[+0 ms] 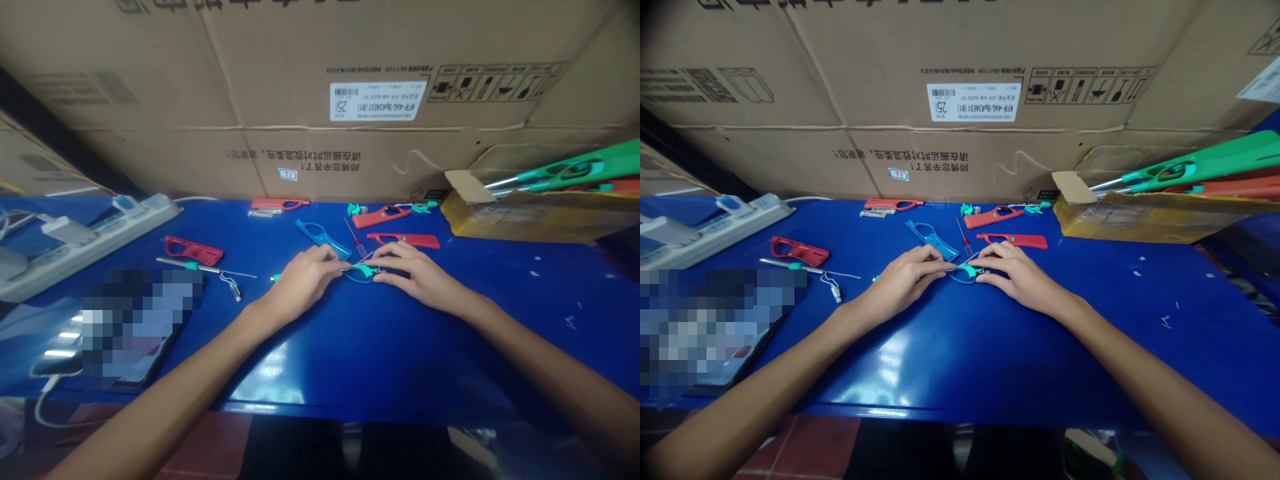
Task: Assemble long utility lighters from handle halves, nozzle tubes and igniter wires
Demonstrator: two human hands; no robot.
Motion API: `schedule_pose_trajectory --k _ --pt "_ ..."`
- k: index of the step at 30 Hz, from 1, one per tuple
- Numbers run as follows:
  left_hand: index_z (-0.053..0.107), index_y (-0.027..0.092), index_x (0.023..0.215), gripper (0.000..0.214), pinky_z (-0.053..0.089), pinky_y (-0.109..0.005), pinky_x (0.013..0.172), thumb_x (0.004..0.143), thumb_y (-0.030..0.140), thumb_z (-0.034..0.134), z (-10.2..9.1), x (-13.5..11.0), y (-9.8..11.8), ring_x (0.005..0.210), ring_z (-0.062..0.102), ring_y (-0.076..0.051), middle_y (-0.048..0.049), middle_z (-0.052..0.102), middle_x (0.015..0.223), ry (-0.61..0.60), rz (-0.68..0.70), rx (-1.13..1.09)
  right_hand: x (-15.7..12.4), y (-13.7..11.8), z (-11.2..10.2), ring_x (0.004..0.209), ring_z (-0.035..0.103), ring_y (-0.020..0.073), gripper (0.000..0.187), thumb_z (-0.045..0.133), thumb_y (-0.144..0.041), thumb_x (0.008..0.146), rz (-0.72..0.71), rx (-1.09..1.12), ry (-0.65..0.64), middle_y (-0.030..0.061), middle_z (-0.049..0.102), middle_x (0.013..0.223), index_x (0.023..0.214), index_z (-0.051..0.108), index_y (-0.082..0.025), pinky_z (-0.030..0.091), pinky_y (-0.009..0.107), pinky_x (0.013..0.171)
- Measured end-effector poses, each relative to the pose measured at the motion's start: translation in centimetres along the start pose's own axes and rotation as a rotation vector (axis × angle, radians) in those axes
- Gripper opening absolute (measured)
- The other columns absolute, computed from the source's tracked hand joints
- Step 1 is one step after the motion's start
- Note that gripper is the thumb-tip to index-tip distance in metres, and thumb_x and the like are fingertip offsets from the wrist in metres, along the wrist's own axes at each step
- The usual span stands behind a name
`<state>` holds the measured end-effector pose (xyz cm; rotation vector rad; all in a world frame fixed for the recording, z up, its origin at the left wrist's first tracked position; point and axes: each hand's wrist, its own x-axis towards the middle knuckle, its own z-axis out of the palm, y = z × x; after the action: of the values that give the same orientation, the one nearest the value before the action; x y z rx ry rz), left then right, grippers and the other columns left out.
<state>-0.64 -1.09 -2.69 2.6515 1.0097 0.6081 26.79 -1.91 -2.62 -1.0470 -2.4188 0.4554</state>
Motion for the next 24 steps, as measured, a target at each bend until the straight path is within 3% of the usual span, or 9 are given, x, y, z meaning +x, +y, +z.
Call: schedule_pose_trajectory --k 5,12,18,24 --pt "0.071 0.025 0.125 0.029 0.055 -0.037 0.080 0.103 0.020 0.052 0.0 0.1 -0.1 0.093 0.062 -0.020 -0.0070 0.064 0.107 -0.006 0.054 0.129 0.2 -0.1 0.1 0.110 0.062 0.0259 0.030 0.061 -0.035 0.098 -0.015 -0.003 0.017 0.0086 0.069 0.115 0.125 0.073 -0.027 0.049 0.048 0.098" --pt "0.072 0.026 0.123 0.029 0.056 -0.032 0.078 0.104 0.021 0.050 -0.3 0.1 0.4 0.094 0.062 -0.017 -0.0052 0.063 0.108 -0.017 0.035 0.123 0.1 -0.2 0.0 0.106 0.065 0.0251 0.023 0.063 -0.032 0.097 -0.038 -0.019 0.056 0.0079 0.073 0.113 0.115 0.077 -0.025 0.050 0.048 0.098" --pt "0.069 0.022 0.126 0.030 0.057 -0.035 0.078 0.105 0.023 0.048 -1.2 -0.1 1.9 0.099 0.063 -0.022 -0.0076 0.064 0.113 -0.074 0.068 0.388 0.0 -0.2 0.2 0.107 0.066 0.0258 0.022 0.063 -0.030 0.097 -0.065 -0.084 0.076 0.0063 0.076 0.116 0.113 0.078 -0.025 0.050 0.049 0.099" --pt "0.069 0.026 0.126 0.029 0.054 -0.032 0.079 0.103 0.019 0.052 -0.7 -0.1 0.8 0.101 0.065 -0.020 -0.0059 0.066 0.117 -0.051 0.130 0.403 0.2 -0.1 -0.1 0.106 0.067 0.0253 0.022 0.064 -0.034 0.096 -0.036 -0.079 0.028 0.0076 0.073 0.113 0.111 0.078 -0.025 0.049 0.049 0.101"
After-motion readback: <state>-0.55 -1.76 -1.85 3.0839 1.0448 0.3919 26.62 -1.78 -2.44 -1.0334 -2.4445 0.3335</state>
